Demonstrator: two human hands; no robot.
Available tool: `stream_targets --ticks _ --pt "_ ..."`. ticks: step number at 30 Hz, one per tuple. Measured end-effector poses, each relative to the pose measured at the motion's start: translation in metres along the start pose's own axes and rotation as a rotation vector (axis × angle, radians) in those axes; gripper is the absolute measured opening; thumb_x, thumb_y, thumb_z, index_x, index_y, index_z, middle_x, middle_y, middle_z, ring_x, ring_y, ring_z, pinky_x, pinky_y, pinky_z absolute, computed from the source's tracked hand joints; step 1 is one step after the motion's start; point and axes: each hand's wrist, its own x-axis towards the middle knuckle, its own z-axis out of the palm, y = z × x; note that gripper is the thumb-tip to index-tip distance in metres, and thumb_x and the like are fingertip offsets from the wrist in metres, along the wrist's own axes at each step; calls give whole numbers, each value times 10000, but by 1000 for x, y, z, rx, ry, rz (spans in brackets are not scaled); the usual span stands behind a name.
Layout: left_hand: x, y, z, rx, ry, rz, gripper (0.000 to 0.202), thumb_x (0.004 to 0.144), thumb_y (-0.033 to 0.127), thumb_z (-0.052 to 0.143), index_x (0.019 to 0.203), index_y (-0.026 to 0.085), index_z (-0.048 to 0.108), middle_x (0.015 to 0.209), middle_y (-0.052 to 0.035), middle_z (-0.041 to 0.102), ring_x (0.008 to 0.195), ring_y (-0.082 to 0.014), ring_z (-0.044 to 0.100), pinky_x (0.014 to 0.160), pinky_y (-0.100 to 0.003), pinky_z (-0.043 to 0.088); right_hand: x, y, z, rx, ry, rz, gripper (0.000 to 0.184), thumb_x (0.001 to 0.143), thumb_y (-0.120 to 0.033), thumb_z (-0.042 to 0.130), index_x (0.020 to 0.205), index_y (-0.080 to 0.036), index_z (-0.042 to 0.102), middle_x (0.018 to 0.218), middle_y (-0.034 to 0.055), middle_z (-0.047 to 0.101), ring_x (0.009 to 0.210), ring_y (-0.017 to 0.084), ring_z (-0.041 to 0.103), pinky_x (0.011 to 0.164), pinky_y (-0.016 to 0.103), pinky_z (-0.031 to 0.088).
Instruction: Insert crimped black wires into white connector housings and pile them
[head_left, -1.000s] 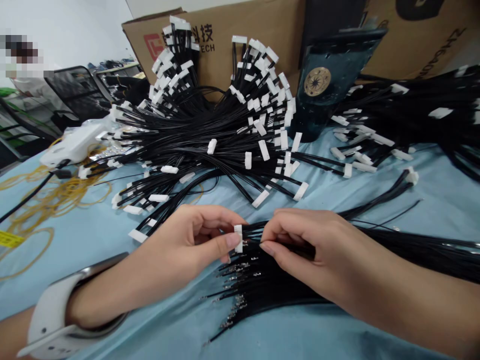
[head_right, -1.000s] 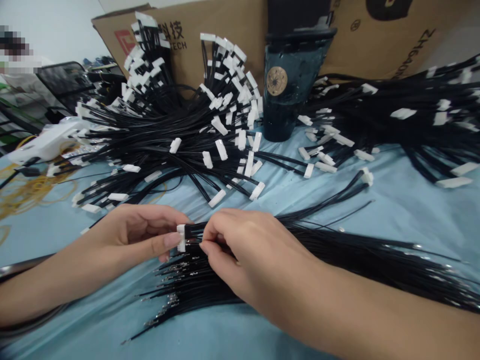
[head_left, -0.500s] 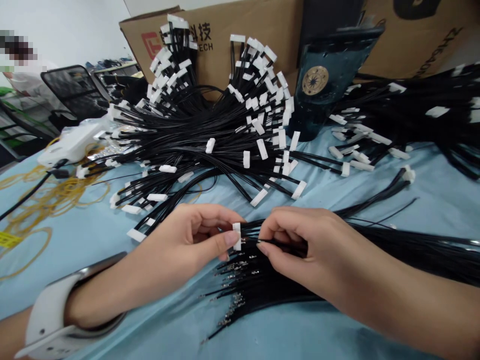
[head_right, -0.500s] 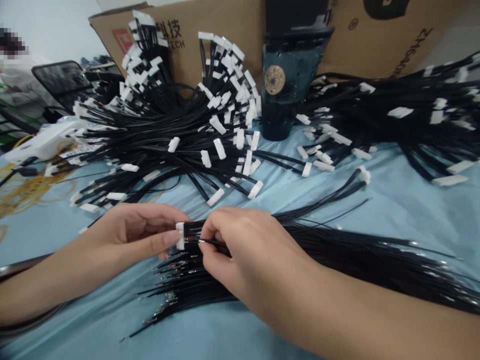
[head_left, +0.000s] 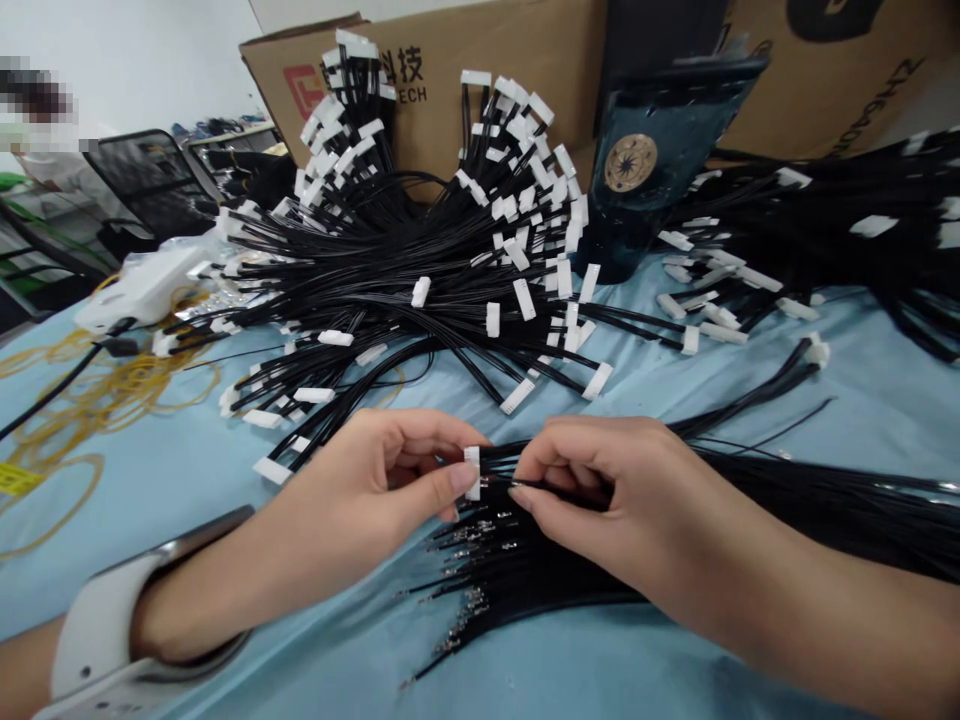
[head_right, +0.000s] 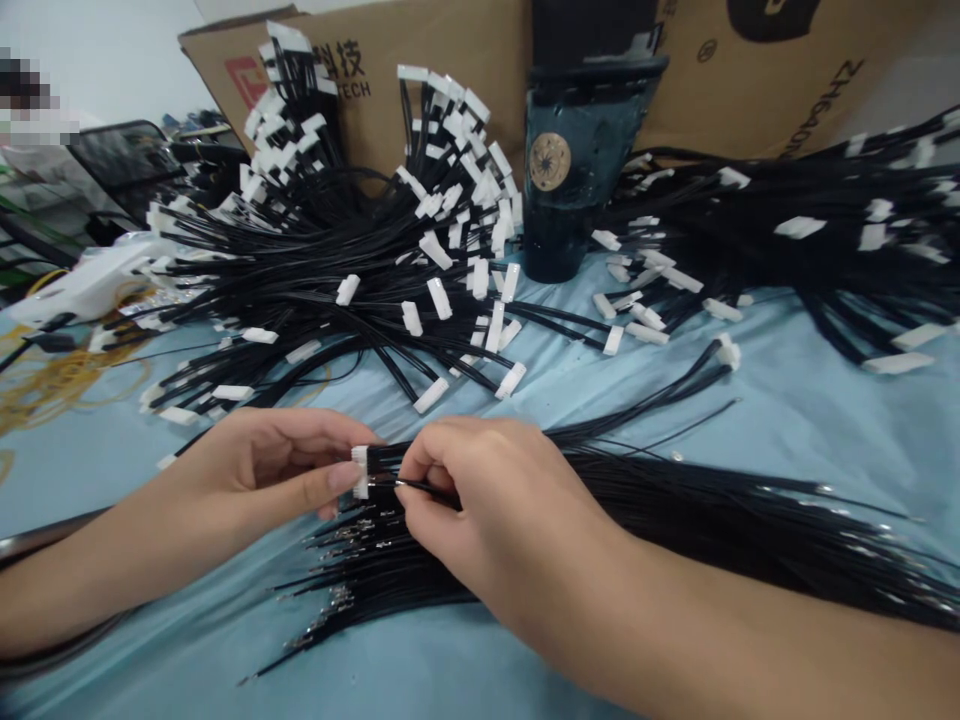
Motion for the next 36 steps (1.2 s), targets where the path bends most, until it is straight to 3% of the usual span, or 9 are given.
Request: stream_targets --ticks 11,18,28,36 --pt "-1 3 4 33 35 -8 83 741 265 703 765 187 714 600 12 707 521 -126 603 500 -194 487 -1 -1 5 1 50 -52 222 783 -34 620 638 -194 568 532 -80 419 485 76 383 467 205 306" --pt "-1 5 2 -33 31 4 105 728 248 735 809 190 766 619 20 714 509 -116 585 492 -197 484 -4 -3 2 85 48 -33 201 848 -116 573 682 -209 636 558 -61 527 496 82 450 458 206 337" --pt "1 4 5 -43 52 -3 44 735 228 731 764 201 752 606 31 721 495 -107 603 486 -182 489 -5 -2 4 -33 65 -17 270 888 -137 523 650 -199 635 551 -45 561 494 95 463 473 234 340" --pt "-3 7 7 -154 85 -129 134 672 235 770 792 176 767 587 30 737 468 -88 588 475 -172 479 -4 -2 3 2 23 -61 259 894 -105 529 672 -190 629 582 -43 580 511 91 478 486 225 342"
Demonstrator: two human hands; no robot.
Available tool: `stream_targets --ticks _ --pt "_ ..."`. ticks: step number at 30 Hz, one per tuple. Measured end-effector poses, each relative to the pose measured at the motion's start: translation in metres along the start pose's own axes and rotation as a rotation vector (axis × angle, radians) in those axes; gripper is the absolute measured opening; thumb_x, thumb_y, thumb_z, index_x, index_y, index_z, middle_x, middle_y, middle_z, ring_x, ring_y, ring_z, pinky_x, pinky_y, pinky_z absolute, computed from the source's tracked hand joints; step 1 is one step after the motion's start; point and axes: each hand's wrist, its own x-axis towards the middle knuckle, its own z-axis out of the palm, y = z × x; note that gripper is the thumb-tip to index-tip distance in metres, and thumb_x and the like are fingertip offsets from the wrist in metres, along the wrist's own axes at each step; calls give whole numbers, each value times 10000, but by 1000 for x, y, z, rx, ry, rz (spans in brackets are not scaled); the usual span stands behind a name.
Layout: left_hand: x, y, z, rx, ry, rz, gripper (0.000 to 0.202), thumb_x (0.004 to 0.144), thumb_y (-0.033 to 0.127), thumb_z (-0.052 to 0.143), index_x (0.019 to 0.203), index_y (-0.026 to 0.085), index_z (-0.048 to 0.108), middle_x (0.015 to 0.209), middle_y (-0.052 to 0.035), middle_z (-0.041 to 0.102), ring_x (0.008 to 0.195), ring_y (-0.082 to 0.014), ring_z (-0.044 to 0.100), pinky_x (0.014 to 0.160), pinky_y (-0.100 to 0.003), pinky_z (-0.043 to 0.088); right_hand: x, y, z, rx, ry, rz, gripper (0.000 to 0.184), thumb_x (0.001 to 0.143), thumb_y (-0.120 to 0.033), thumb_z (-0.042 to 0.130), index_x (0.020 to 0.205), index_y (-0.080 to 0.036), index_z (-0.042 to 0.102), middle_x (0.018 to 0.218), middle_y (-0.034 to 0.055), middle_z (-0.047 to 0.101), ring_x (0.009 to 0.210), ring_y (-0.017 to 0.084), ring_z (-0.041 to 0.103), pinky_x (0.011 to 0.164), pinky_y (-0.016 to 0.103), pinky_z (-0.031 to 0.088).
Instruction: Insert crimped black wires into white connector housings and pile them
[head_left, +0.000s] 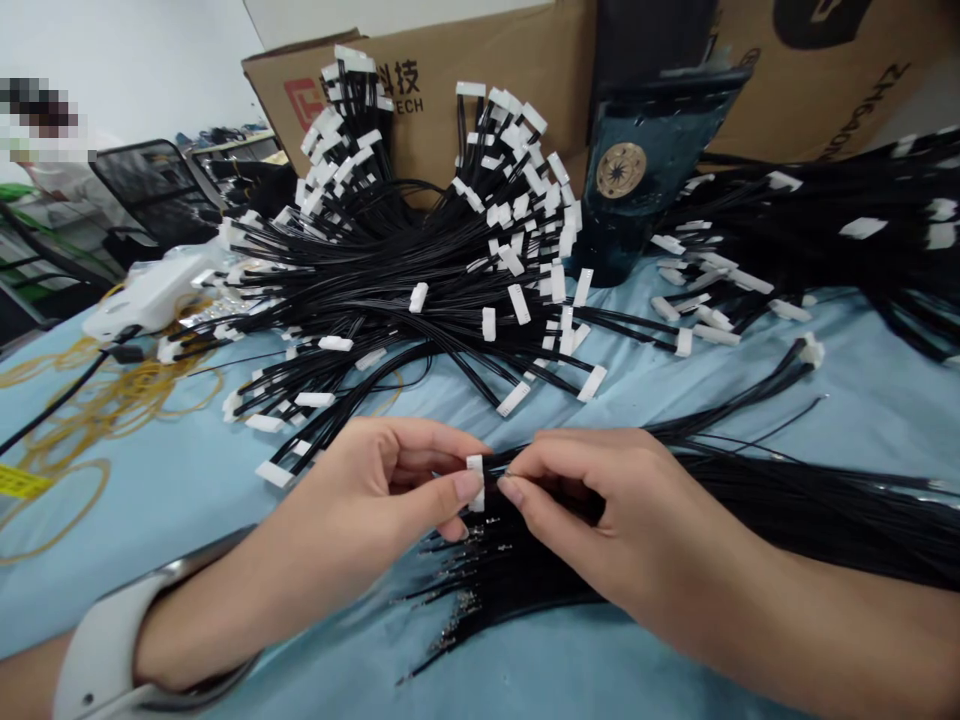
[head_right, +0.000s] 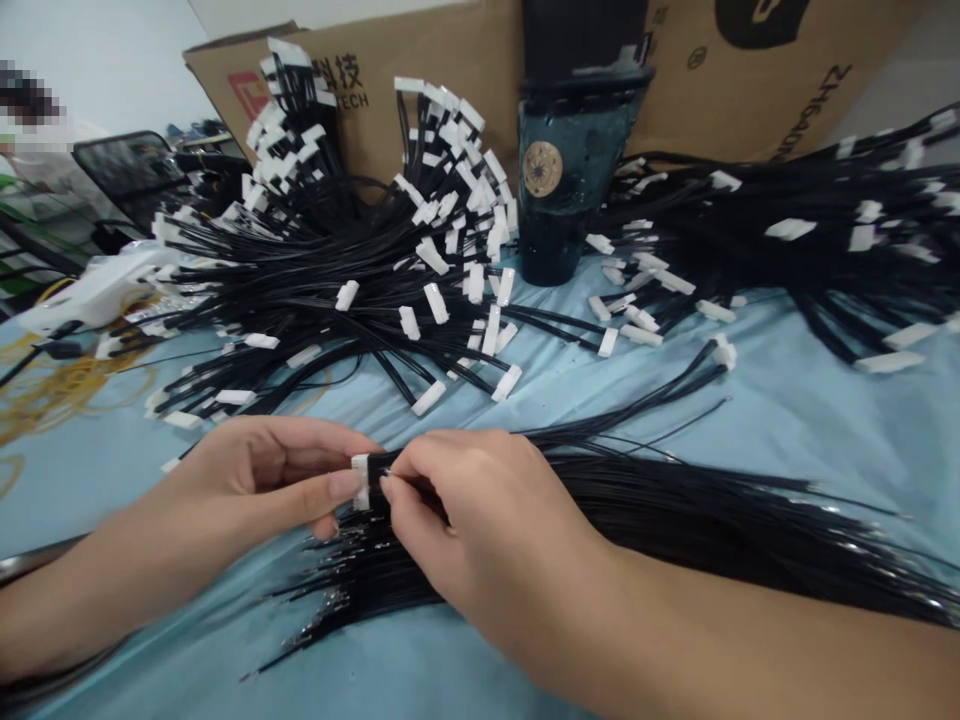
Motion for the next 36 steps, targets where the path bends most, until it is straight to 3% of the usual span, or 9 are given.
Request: stream_targets --ticks 8,11,15,19,23,26,31,36 --pt "-8 3 9 39 21 -30 143 738 204 712 864 145 744 637 30 736 491 -90 605 510 -187 482 -5 6 3 -16 56 -208 228 919 -86 506 743 -169 625 652 -26 618 554 88 536 527 207 411" --pt "-7 5 9 23 -1 -2 107 770 209 700 859 157 728 670 32 732 516 -96 614 535 -199 489 -7 5 3 -25 70 -211 228 928 -85 516 763 -180 640 672 -27 642 564 91 557 528 203 428" --pt "-6 2 5 106 -15 124 107 847 257 660 911 179 696 771 5 736 658 -155 674 628 -256 513 -6 5 0 -59 132 -221 208 941 -95 551 797 -193 665 718 -18 638 621 95 587 585 199 473" --pt "-7 -4 1 280 -8 254 124 918 285 587 943 193 667 877 -29 736 837 -218 682 731 -322 507 -9 3 -9 -262 207 -370 193 961 -111 512 918 -214 670 853 23 605 708 120 604 614 218 519" --pt "-9 -5 -1 418 38 334 120 943 273 555 931 207 654 879 -15 712 847 -223 657 719 -328 481 -15 -3 -14 -358 163 -467 240 991 -113 458 1118 -214 634 713 -18 520 556 101 512 511 181 489" --pt "-9 -7 -2 406 31 375 124 958 266 527 938 211 637 890 -10 704 855 -218 655 749 -330 480 -17 -3 -7 -436 170 -493 323 953 -27 376 1155 -151 597 743 14 537 589 118 522 537 195 513" --pt "-7 -8 -3 201 -63 257 124 913 275 553 937 183 633 884 -39 713 844 -218 653 758 -327 494 -19 9 3 -423 161 -485 414 948 14 381 1316 -117 518 951 91 624 820 155 628 719 247 575" --pt "-4 -3 -3 107 -113 157 89 851 273 613 863 186 622 790 0 672 773 -181 629 724 -285 494 -19 14 5 -385 237 -480 324 959 -42 489 1261 -152 528 942 49 686 834 153 669 750 253 571"
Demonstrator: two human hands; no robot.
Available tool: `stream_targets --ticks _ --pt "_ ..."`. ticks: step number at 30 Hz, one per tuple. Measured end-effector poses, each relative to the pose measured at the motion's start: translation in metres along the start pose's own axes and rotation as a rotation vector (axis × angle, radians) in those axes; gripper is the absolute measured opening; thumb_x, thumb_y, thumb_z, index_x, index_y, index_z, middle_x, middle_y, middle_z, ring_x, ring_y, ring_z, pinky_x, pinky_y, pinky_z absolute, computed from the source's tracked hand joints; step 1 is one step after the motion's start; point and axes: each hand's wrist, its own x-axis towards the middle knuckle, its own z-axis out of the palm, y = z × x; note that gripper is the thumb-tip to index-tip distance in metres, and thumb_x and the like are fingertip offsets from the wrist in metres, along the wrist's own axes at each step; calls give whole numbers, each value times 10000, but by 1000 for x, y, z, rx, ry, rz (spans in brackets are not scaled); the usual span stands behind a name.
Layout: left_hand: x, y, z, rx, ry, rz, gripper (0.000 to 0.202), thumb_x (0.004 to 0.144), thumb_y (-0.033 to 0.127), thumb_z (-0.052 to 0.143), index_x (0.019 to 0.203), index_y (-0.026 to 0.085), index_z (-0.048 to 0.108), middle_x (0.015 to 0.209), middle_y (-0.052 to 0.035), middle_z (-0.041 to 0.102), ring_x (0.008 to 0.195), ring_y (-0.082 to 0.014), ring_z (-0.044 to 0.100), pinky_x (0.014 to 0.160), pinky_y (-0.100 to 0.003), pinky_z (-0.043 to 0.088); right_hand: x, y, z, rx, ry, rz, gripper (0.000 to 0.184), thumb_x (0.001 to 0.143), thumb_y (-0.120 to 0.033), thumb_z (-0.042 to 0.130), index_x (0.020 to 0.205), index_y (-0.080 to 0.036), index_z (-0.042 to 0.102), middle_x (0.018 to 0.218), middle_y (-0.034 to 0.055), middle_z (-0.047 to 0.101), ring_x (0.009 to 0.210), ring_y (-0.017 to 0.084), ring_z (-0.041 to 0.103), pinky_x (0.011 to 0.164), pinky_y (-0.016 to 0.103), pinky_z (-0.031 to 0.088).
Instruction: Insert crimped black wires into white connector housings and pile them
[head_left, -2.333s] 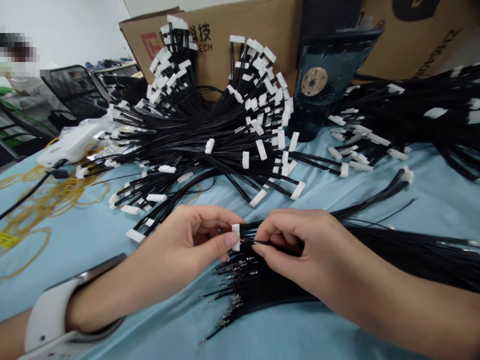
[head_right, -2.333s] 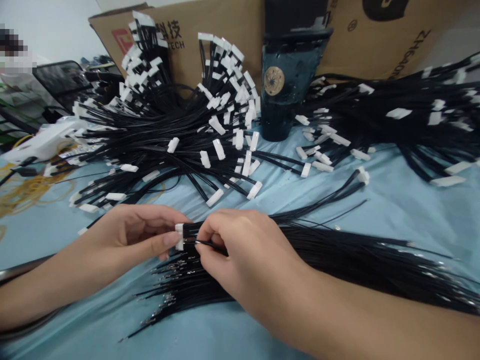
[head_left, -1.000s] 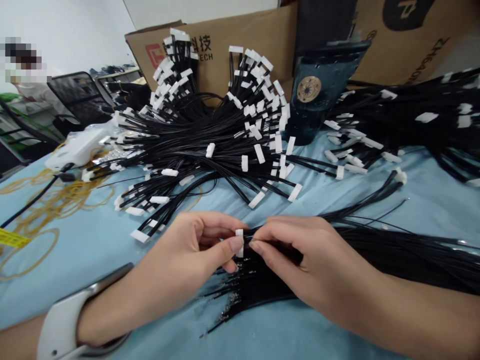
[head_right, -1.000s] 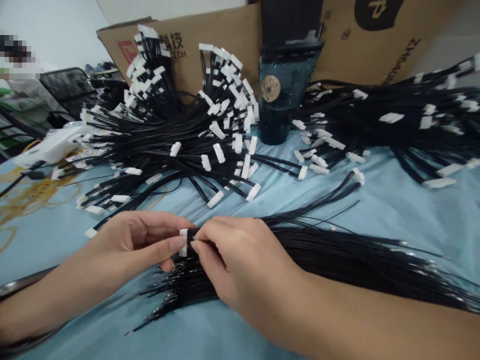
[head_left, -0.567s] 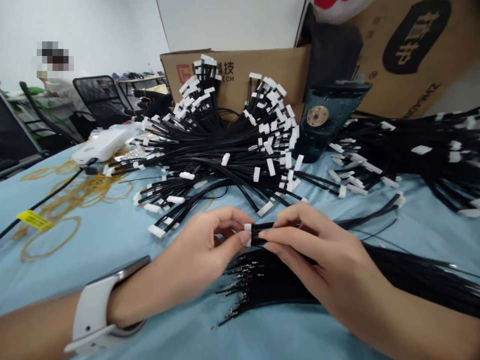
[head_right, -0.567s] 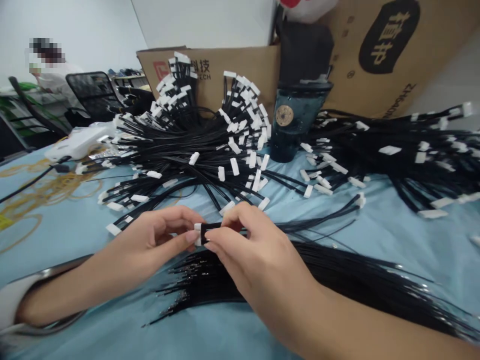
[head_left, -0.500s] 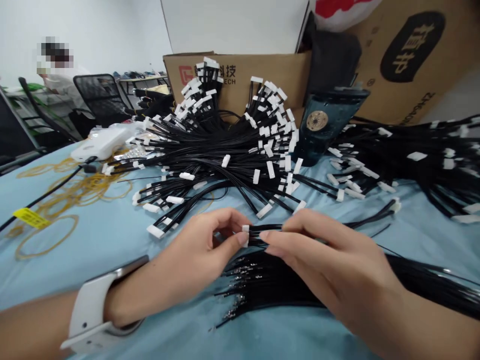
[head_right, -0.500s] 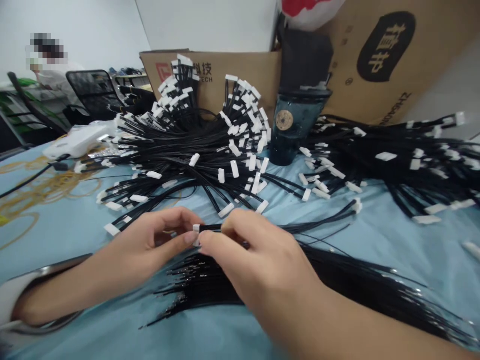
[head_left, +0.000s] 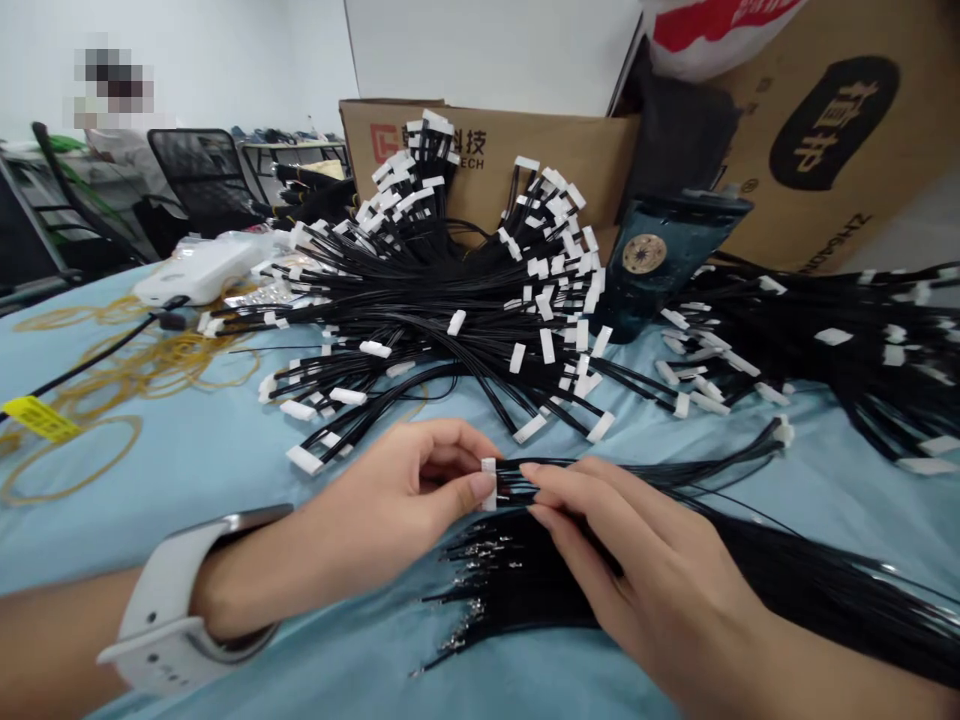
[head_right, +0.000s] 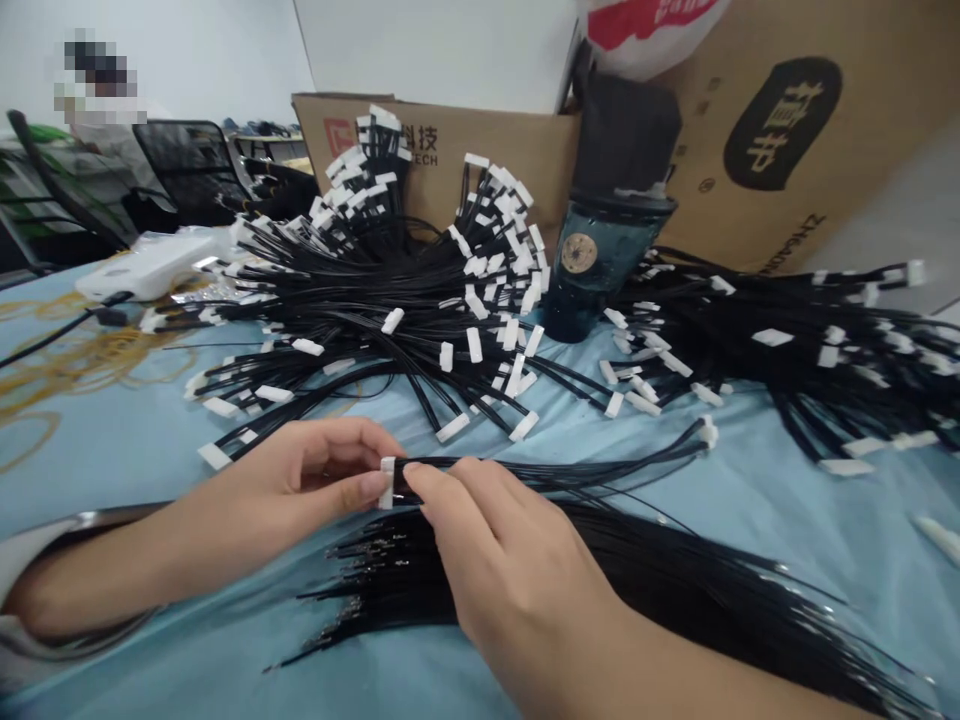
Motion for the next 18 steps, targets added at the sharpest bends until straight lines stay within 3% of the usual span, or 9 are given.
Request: stream_targets --ticks 4,8,18 --pt "1 1 1 -17 18 -2 75 834 260 622 843 187 629 775 12 672 753 -165 628 710 -267 494 5 -3 1 -10 56 67 230 949 -93 505 1147 -206 539 811 -24 677 609 112 636 579 208 534" --pt "1 1 1 12 18 3 83 822 259 624 845 181 639 771 11 669 754 -166 627 705 -266 492 6 -4 0 -25 33 96 278 943 -103 490 1192 -226 512 740 -45 660 520 112 601 492 210 485" --pt "1 3 1 -31 39 -4 57 784 241 666 768 189 650 721 37 637 702 -143 597 678 -252 470 2 -5 -2 71 46 89 294 944 -78 505 1160 -277 520 847 -34 712 569 139 639 557 267 543"
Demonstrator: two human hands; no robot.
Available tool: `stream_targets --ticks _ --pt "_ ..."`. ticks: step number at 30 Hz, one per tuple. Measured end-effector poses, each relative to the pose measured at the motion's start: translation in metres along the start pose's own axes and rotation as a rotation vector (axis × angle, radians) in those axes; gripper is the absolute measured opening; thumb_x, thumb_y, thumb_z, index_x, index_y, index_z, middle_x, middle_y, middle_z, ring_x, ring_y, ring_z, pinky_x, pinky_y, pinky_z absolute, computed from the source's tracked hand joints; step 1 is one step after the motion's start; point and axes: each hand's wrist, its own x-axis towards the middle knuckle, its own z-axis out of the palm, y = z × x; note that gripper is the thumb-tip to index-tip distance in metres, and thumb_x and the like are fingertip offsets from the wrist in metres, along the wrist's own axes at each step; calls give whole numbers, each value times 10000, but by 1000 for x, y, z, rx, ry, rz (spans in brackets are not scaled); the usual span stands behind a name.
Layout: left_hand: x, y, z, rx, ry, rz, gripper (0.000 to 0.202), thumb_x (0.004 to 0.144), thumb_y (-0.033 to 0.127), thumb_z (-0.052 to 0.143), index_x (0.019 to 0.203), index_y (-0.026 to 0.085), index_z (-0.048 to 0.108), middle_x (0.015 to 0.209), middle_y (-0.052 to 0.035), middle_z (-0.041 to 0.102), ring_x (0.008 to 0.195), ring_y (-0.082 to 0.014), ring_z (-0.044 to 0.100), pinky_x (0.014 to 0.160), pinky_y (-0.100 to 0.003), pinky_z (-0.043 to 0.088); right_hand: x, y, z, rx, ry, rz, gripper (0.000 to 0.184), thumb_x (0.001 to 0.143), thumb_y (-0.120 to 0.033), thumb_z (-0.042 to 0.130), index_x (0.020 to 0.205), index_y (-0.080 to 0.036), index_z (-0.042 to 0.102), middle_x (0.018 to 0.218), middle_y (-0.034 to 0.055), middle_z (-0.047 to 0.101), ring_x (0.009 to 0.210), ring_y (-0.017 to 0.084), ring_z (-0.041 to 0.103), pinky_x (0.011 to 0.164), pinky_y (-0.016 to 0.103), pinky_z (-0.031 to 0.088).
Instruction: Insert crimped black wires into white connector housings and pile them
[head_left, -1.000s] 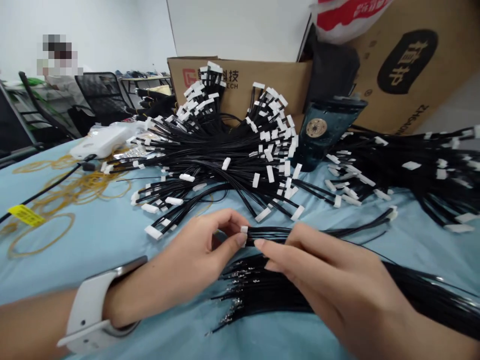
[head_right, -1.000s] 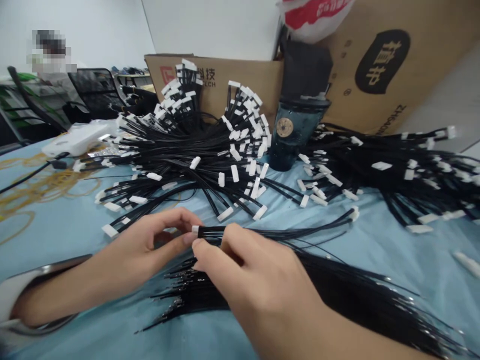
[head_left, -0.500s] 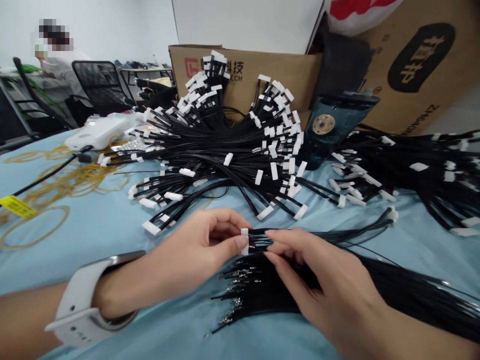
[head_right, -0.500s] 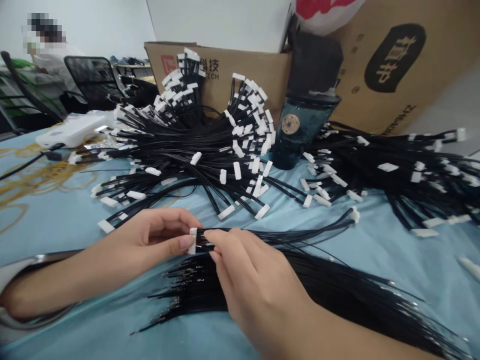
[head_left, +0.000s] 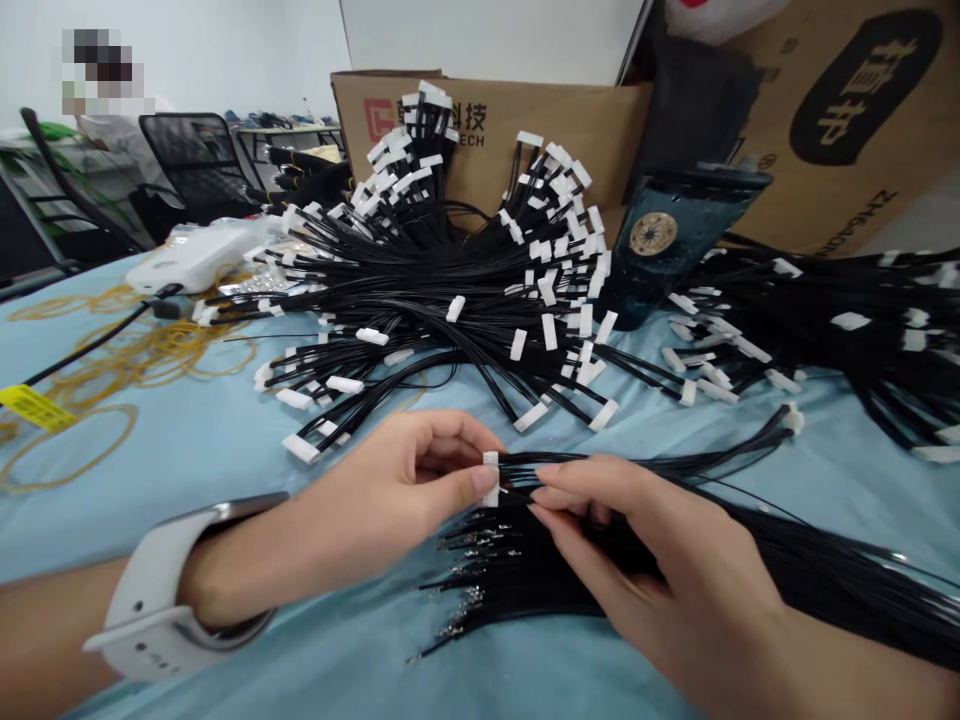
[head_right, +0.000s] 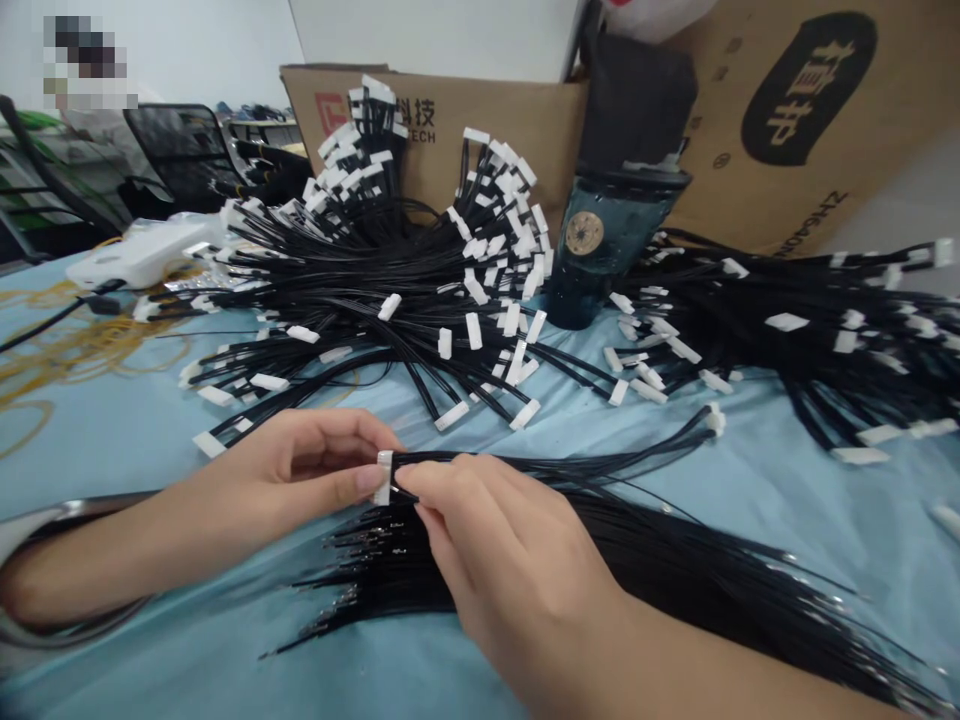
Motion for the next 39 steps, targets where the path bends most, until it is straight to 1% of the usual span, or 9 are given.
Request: stream_targets --ticks 15,19,21,25,28,31,34,37,39 --pt "-7 -2 8 -132 56 -42 105 758 238 741 824 185 678 736 3 704 715 -179 653 691 -290 512 6 -4 -6 9 -45 -104 275 906 18 505 1000 -238 531 776 -24 641 653 118 623 608 226 526" --pt "-9 1 2 -235 13 27 116 766 202 786 863 181 725 751 15 723 725 -150 654 697 -243 513 17 4 -13 -82 -18 -130 230 910 -179 629 1124 -202 550 1037 77 656 920 183 678 789 284 576" --pt "-12 3 -1 -278 10 58 59 800 185 775 854 191 753 745 28 721 695 -118 631 664 -202 499 27 10 -20 -144 -93 -133 296 882 -165 619 1172 -169 564 1107 122 677 982 230 696 825 342 590" --pt "-17 10 -7 -425 69 75 43 801 186 772 830 207 796 689 28 707 631 -94 595 596 -158 490 49 21 -48 -132 -367 1 267 816 -32 600 974 -239 661 792 -31 737 655 155 709 548 242 557" --pt "-18 19 -11 -606 192 68 98 736 151 757 791 212 811 628 31 673 565 -96 580 546 -165 515 61 31 -77 -90 -405 -23 108 914 -194 607 928 -260 691 740 -57 732 573 112 680 461 192 511" --pt "-18 28 -14 -732 413 126 136 668 52 679 604 143 758 769 28 703 511 -59 530 483 -159 526 64 48 -108 -121 -372 22 327 974 -500 533 896 -244 720 648 -58 691 469 71 600 387 168 412" --pt "-17 32 -16 -799 548 95 145 671 42 634 580 107 726 814 17 704 504 -54 530 459 -154 529 61 63 -134 -82 -495 244 477 844 -663 609 802 -203 725 516 -84 616 386 45 551 371 159 349" --pt "-16 27 -17 -827 429 55 85 707 154 716 718 102 782 754 -11 707 575 -98 606 483 -149 544 51 60 -138 38 -617 406 554 776 -703 611 647 -169 685 484 -97 596 352 39 549 375 167 332" --pt "-15 20 -16 -782 272 11 116 661 182 813 766 138 788 676 -6 710 602 -111 626 496 -135 535 42 51 -124 -45 -403 450 687 881 -706 397 550 -151 630 477 -95 581 346 11 516 397 177 332"
